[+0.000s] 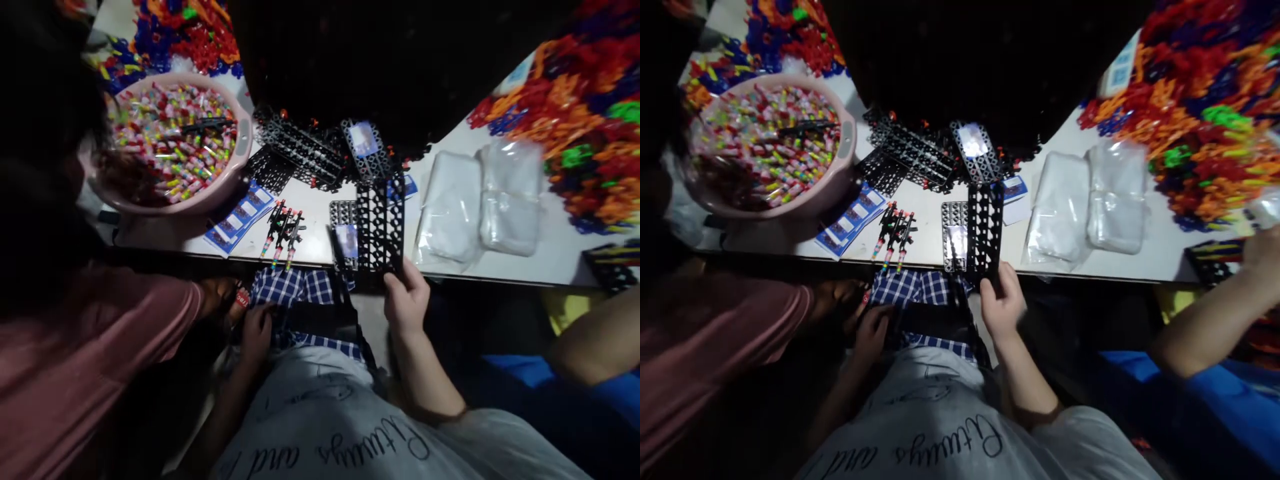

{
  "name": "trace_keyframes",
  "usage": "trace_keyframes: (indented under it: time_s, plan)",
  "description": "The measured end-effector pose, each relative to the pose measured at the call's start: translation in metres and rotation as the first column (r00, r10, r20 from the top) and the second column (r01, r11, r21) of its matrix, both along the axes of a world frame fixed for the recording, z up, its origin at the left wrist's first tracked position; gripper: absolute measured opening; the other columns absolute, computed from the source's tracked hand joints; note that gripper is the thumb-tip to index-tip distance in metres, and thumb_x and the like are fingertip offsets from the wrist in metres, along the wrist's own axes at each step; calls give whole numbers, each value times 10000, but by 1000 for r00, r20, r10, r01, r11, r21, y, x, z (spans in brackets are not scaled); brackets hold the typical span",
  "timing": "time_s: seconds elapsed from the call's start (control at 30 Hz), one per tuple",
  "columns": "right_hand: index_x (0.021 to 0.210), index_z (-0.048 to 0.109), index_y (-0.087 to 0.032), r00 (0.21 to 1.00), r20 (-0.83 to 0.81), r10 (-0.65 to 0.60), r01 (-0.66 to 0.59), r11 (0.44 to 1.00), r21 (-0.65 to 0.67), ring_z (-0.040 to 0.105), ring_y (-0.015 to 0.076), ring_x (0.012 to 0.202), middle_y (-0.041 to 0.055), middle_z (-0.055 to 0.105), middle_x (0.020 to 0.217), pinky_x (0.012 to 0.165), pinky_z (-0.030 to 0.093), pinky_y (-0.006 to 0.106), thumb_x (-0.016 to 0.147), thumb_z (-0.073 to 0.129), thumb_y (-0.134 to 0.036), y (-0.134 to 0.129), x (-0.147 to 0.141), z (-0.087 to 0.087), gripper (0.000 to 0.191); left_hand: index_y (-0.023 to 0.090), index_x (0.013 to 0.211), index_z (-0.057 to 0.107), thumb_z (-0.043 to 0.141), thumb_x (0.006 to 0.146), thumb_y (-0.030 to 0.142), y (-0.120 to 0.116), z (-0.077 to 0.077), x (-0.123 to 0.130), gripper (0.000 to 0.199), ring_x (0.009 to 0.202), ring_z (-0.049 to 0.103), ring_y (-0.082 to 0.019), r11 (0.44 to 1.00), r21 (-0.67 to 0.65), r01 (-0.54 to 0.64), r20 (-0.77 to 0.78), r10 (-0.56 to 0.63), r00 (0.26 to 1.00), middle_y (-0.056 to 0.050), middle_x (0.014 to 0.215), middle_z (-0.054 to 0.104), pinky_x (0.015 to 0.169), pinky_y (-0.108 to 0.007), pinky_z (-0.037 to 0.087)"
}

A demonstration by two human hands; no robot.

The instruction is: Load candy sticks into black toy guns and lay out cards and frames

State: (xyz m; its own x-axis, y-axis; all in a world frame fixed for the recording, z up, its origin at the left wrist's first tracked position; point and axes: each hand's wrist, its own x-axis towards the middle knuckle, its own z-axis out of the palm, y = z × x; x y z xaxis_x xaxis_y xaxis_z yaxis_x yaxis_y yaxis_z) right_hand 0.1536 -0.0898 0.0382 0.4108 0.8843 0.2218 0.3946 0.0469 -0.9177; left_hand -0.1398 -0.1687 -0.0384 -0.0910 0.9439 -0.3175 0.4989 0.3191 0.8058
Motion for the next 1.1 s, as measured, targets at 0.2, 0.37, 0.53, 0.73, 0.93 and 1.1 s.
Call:
trace_keyframes:
  time_s: [0.2,0.37,0.53,0.73,0.93,1.1]
  plan:
    - [1481,436,-323,913,404,-46,-65,964,258,558,198,737,41,573,869,670,509,345,867,550,-164,-36,-46,-1,644,218,1318,567,519,932,496,31,42,86,478,1198,583,-240,956,-95,276,618,-161,769,-110,1273,631,1053,-400,461]
    - [1467,462,-295,919,305,248,-246,968,-47,607,257,984,97,597,1089,837,533,452,847,574,-257,-66,-43,-34,631,198,1000,593,474,941,551,62,58,129,377,861,597,-204,985,-117,129,512,-51,857,-47,878,628,851,-370,520]
    - [1260,630,-229,983,-181,-23,-28,961,-274,635,240,957,98,664,1074,865,553,424,861,599,-482,-39,2,-47,473,195,1128,581,368,994,464,96,49,150,368,982,622,-222,962,85,259,405,-271,873,-98,1025,665,942,-400,511]
    - [1066,694,-190,939,-319,-127,15,943,-331,663,224,850,64,737,939,868,539,398,800,622,-580,9,50,-55,478,160,1420,466,429,978,375,138,33,152,493,1474,327,-305,719,236,654,-293,-589,753,-150,1527,454,1227,-528,233]
    - [1060,706,-160,996,-88,-12,-20,936,-352,683,249,857,83,749,900,859,539,410,811,591,-455,46,71,-62,403,177,1491,413,385,927,129,148,28,130,566,1516,253,-283,619,86,780,-593,-598,540,-111,1605,346,1243,-543,192]
    - [1157,682,-126,998,48,48,-24,916,-401,680,257,862,117,739,913,851,538,408,857,558,-375,68,57,-67,409,189,1501,402,414,899,124,144,27,106,606,1508,273,-295,650,102,753,-627,-546,556,-107,1603,348,1247,-561,168]
